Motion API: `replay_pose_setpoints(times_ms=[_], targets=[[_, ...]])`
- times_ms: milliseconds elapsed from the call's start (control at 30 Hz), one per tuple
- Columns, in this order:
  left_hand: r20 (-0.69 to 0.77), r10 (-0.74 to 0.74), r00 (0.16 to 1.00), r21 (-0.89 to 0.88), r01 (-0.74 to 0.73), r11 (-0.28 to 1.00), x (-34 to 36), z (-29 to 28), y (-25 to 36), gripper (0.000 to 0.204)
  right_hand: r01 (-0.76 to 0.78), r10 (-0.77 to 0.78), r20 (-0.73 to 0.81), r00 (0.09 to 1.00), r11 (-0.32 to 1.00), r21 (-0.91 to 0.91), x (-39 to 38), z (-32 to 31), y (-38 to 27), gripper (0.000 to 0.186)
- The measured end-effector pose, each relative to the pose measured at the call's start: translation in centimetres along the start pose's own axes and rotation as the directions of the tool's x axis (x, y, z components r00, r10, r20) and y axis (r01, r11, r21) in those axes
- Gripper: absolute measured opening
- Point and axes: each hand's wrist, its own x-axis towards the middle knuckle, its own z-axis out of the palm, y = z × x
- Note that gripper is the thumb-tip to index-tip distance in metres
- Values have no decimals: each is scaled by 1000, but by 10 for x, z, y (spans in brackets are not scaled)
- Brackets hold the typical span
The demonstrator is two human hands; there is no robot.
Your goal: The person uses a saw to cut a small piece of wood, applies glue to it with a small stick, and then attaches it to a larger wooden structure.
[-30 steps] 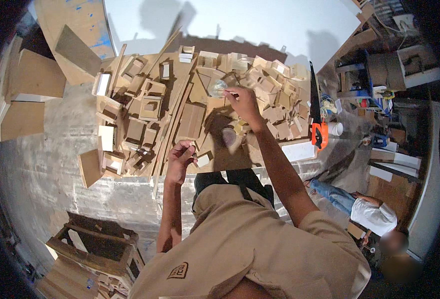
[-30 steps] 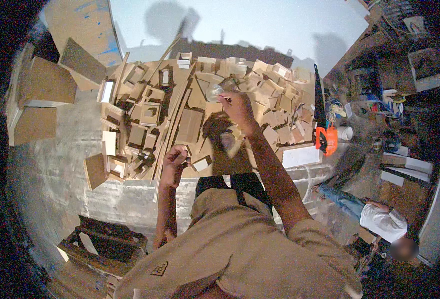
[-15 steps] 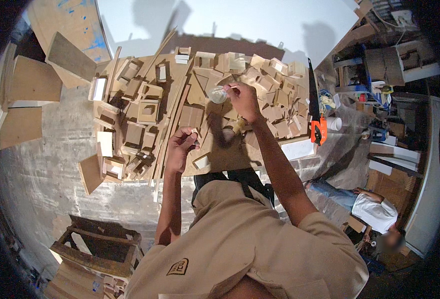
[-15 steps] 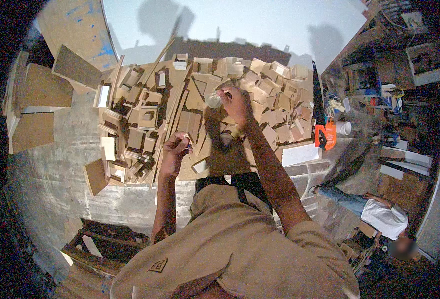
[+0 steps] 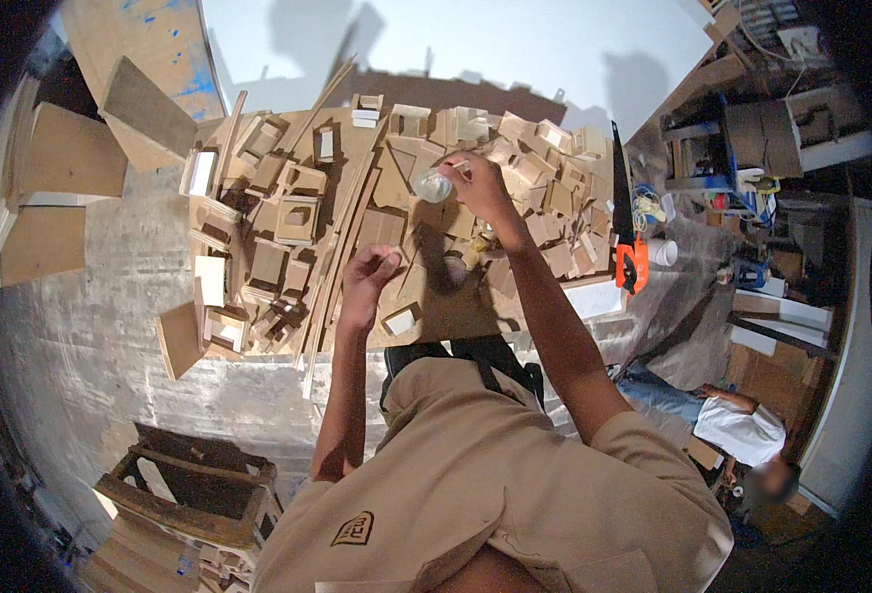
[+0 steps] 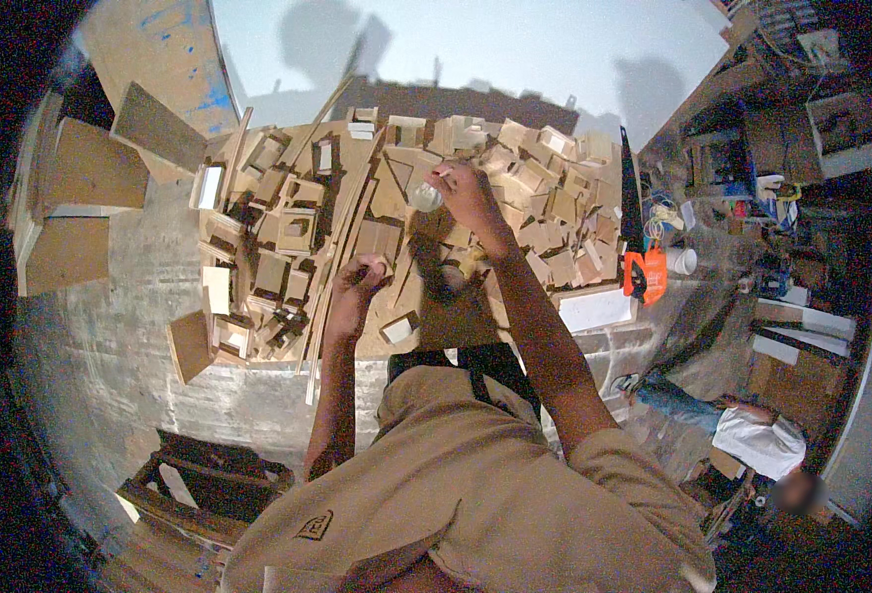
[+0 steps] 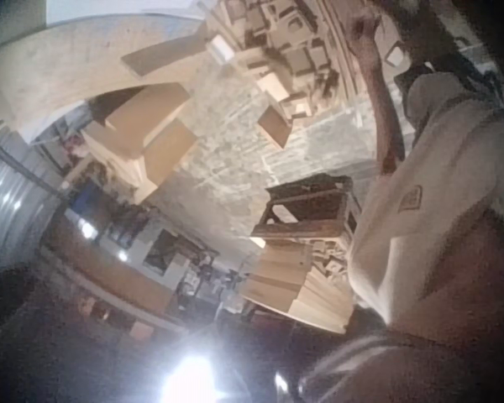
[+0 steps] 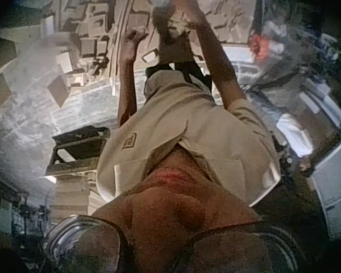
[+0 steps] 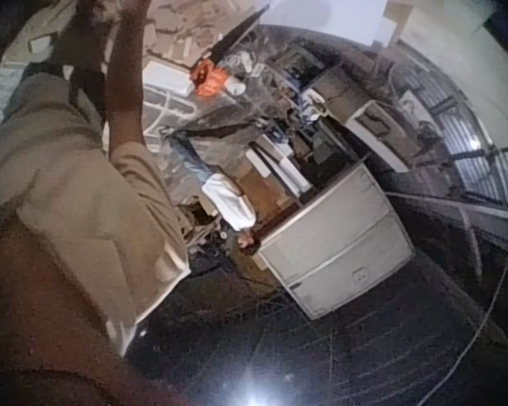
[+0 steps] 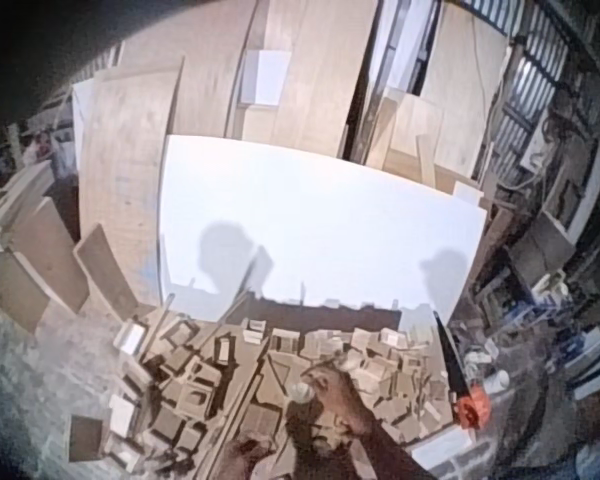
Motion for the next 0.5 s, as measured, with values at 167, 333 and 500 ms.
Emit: replay_pose_setpoints(times_ms=[167, 333, 500], targets=[[129, 335, 933, 470, -355, 808, 54, 25, -11, 13, -5, 6, -28, 1000, 998, 56, -8, 10, 9, 21], [320, 466, 825, 690, -540, 483, 91, 38, -22, 25, -13, 13, -21, 1000, 1000, -7, -9, 5, 4, 18], [330, 457, 826, 752, -522, 401, 91, 43, -27, 24, 35, -36, -88, 995, 999, -5, -12, 2, 6, 17]])
